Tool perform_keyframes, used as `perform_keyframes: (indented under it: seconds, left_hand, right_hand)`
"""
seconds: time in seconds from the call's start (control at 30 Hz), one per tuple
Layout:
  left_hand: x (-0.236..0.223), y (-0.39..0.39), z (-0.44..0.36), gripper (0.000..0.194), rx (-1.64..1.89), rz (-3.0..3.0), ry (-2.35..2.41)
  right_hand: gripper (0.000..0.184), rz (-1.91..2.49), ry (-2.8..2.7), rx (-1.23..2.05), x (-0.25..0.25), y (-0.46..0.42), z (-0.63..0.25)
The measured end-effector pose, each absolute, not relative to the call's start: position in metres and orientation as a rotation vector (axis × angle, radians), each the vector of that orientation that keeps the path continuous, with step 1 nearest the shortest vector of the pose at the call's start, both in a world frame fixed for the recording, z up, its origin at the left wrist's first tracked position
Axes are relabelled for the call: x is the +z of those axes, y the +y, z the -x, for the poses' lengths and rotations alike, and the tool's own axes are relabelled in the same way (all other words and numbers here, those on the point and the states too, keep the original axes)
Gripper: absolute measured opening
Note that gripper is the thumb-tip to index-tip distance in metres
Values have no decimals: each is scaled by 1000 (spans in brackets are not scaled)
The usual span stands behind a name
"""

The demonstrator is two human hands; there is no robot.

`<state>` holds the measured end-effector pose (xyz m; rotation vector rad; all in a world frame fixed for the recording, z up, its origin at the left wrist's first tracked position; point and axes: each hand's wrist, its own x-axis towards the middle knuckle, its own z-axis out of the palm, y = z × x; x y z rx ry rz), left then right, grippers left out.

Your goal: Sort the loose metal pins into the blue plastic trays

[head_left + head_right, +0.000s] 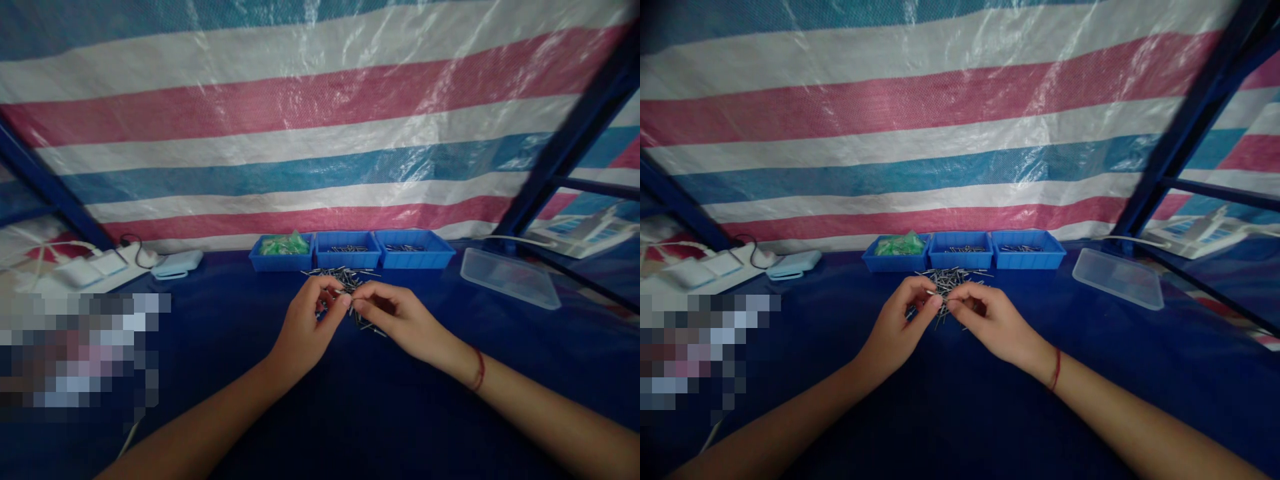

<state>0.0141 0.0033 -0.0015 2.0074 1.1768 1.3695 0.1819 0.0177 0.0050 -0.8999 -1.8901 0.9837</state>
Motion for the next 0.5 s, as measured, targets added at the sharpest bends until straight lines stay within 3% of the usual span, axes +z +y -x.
perform_keyframes:
  seconds: [0.1, 0.2, 0.33, 0.5]
  left_hand:
    - [-4, 6, -13, 29, 1439, -1917, 1163]
    - [-5, 9, -10, 38, 1498, -1912, 1134]
    - [-3, 10, -7, 37, 1466, -1927, 1137]
    - [5, 14, -2, 26, 1422, -1908, 1250]
  right_hand:
    - [22, 971, -1824, 817, 10, 32, -194]
    - [21, 1173, -1680, 380, 18, 56, -224]
    - [20, 1606, -1562, -182, 20, 88, -273]
    - [26, 1803, -1740, -311, 4, 107, -302]
